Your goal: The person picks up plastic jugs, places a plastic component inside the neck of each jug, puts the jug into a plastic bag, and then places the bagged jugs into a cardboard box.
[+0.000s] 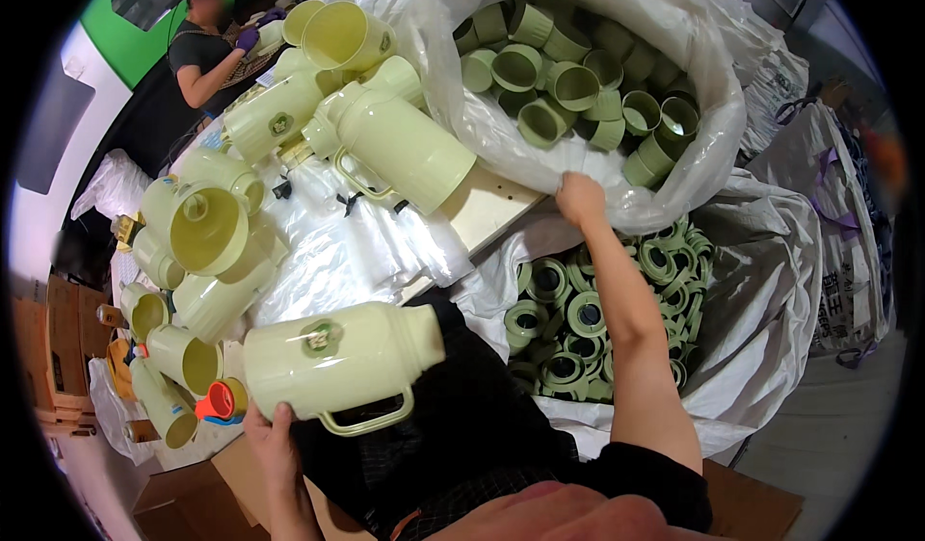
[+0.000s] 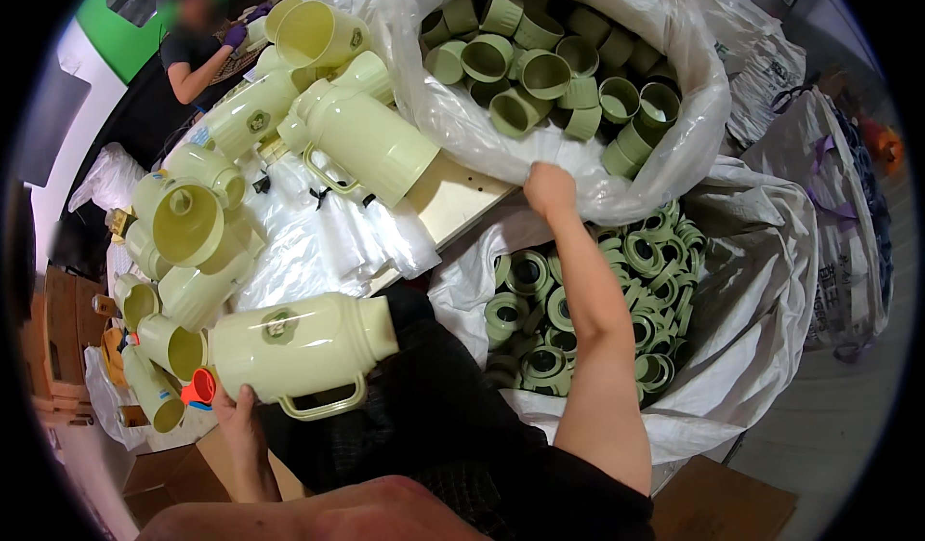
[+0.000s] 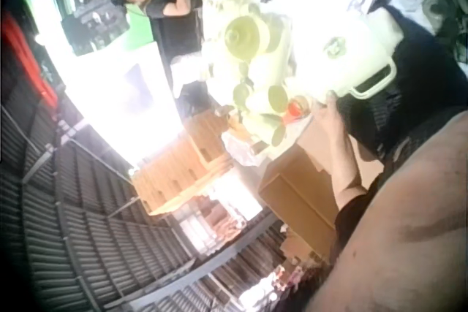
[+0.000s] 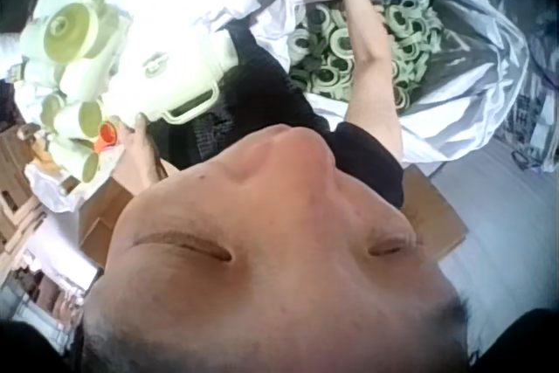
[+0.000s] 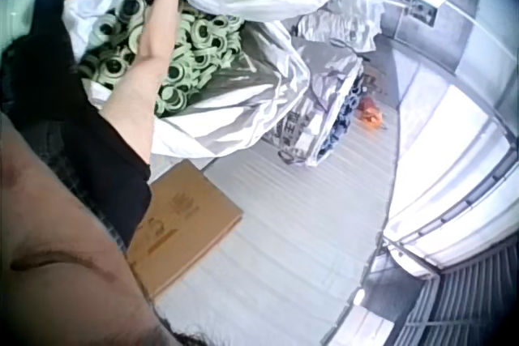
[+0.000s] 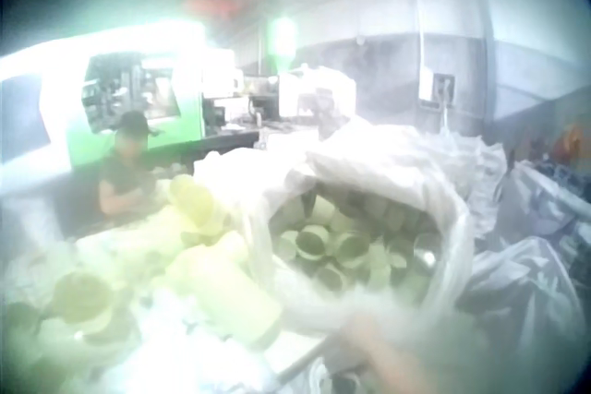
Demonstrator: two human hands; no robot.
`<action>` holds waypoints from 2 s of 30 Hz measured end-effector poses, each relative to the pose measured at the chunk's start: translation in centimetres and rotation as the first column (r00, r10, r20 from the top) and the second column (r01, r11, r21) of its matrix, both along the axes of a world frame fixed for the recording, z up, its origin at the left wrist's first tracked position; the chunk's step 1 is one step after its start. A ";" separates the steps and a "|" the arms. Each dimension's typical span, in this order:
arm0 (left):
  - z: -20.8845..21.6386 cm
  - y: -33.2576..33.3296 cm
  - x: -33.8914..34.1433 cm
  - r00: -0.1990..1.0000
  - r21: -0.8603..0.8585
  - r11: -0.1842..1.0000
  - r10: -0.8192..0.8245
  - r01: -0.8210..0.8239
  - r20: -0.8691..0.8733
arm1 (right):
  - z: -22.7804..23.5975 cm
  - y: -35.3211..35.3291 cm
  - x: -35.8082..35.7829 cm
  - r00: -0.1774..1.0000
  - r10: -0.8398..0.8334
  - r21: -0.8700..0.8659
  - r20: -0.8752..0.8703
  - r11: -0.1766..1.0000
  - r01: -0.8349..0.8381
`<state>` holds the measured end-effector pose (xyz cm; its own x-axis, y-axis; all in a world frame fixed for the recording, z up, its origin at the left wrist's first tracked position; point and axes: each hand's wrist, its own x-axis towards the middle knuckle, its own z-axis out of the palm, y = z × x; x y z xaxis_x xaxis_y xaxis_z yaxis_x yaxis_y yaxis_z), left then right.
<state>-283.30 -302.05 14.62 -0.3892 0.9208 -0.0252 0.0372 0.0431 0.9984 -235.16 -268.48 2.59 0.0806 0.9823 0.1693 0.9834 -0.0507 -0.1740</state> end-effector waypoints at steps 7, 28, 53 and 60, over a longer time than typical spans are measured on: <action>-2.3 4.8 4.4 0.973 0.063 0.995 -0.085 0.073 0.216 | -2.3 -8.0 -0.6 0.997 0.036 0.000 -0.063 0.999 -0.036; -4.7 -1.5 3.9 0.684 -0.042 0.964 0.217 -0.264 0.697 | -3.3 -4.3 6.1 0.989 -0.123 0.164 0.088 0.981 0.108; 0.5 -12.9 8.0 0.889 0.268 0.871 0.449 -0.412 -0.094 | 6.3 -30.9 -18.8 -0.239 0.007 0.102 -0.971 0.916 -0.389; 4.3 -10.7 6.7 0.525 0.194 0.901 -0.044 0.389 -0.850 | 5.9 -35.0 -19.9 0.089 0.442 0.336 -0.893 0.784 -0.522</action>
